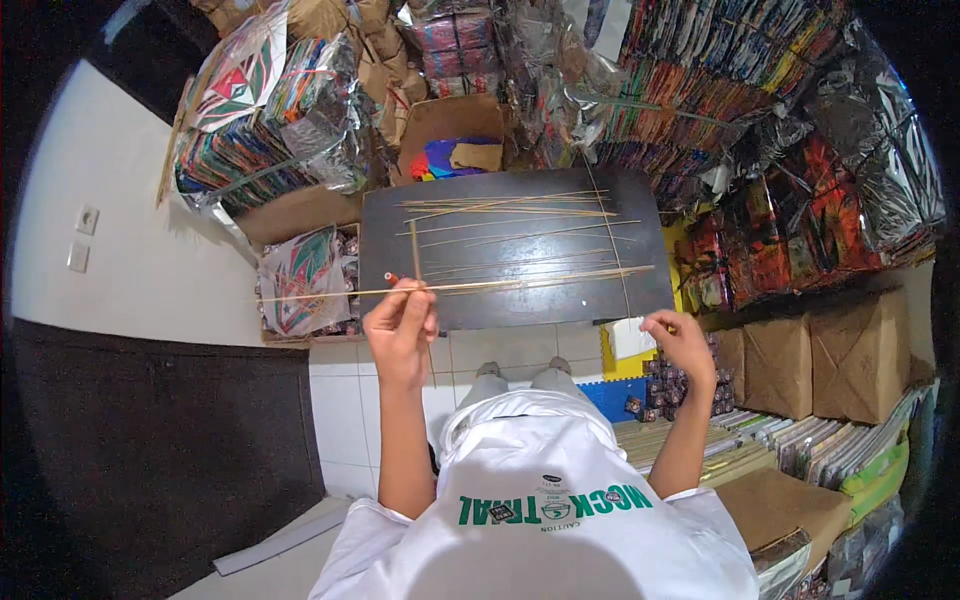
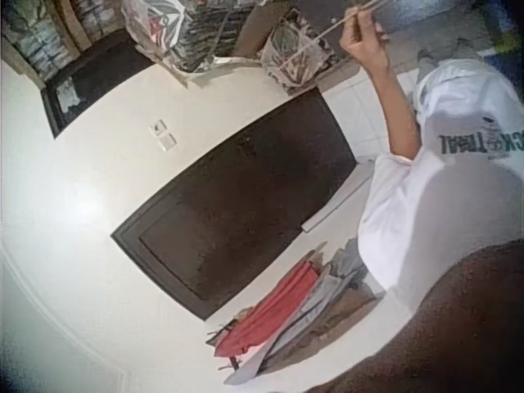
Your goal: The person assembles a kite frame by hand. They pick up thin wooden sticks from a pile on a table, align them, and tie them together with string to form a cross structure. The process involves repeated handling of sticks and string to secure the joints.
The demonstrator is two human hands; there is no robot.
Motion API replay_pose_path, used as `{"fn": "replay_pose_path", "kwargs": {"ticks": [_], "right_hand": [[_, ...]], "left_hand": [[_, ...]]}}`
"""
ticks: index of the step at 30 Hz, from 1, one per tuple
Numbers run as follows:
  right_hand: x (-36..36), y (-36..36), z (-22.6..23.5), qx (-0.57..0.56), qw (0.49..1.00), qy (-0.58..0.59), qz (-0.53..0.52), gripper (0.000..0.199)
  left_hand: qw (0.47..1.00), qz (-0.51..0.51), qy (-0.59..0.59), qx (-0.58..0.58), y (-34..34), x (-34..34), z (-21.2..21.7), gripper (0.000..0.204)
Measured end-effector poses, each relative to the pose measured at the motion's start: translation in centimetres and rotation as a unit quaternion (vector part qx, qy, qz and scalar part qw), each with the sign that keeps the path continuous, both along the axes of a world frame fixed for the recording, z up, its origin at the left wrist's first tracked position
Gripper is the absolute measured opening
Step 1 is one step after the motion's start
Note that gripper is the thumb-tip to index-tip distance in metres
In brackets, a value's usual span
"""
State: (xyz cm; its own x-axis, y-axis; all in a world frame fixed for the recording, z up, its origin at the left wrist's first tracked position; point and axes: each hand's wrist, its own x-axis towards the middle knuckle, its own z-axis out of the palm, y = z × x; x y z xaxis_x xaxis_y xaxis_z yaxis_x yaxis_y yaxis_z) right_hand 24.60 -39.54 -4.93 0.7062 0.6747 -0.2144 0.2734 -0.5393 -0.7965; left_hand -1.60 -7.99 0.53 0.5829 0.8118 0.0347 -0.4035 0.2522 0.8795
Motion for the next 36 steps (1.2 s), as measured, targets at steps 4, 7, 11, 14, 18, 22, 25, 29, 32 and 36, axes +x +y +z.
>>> {"fn": "replay_pose_path", "kwargs": {"ticks": [4, 7, 11, 14, 18, 22, 25, 29, 32, 36], "right_hand": [[-0.7, -2.5, -3.2, -0.145, 0.989, 0.021, 0.013, 0.017], [-2.1, -1.8, -4.8, -0.237, 0.968, 0.020, 0.079, 0.022], [-5.9, 3.9, -3.7, -0.001, 0.989, -0.120, 0.082, 0.042], [-8.4, 9.5, 1.1, 0.215, 0.970, -0.082, 0.076, 0.044], [-11.1, 12.3, 3.7, 0.310, 0.945, 0.053, 0.087, 0.037], [-12.1, 12.4, 4.7, 0.307, 0.934, 0.148, 0.105, 0.026], [-12.6, 12.0, 5.6, 0.281, 0.941, 0.157, 0.107, 0.021], [-13.3, 11.9, 5.6, 0.278, 0.938, 0.159, 0.131, 0.020], [-13.5, 11.9, 6.6, 0.276, 0.936, 0.179, 0.125, 0.018], [-11.9, 11.5, 9.5, 0.221, 0.948, 0.180, 0.142, 0.016]], "left_hand": [[0.999, 0.034, -0.009, -0.034, 0.3, 0.0, 0.2, 0.017], [0.999, 0.023, 0.014, -0.032, -0.3, 0.9, 1.1, 0.016], [0.998, -0.018, 0.054, 0.003, -2.2, 2.7, 1.4, 0.013], [0.993, -0.069, 0.088, 0.027, -3.7, 3.4, 1.2, 0.012], [0.987, -0.113, 0.100, 0.062, -4.9, 4.4, 0.9, 0.012], [0.985, -0.085, 0.123, 0.083, -4.6, 4.4, 0.8, 0.013], [0.981, -0.084, 0.153, 0.083, -4.6, 4.3, 1.1, 0.013], [0.978, -0.090, 0.161, 0.097, -5.1, 4.4, 0.6, 0.014], [0.972, -0.100, 0.177, 0.114, -5.1, 4.2, 0.4, 0.014], [0.973, -0.102, 0.149, 0.146, -4.9, 4.2, -0.7, 0.014]]}}
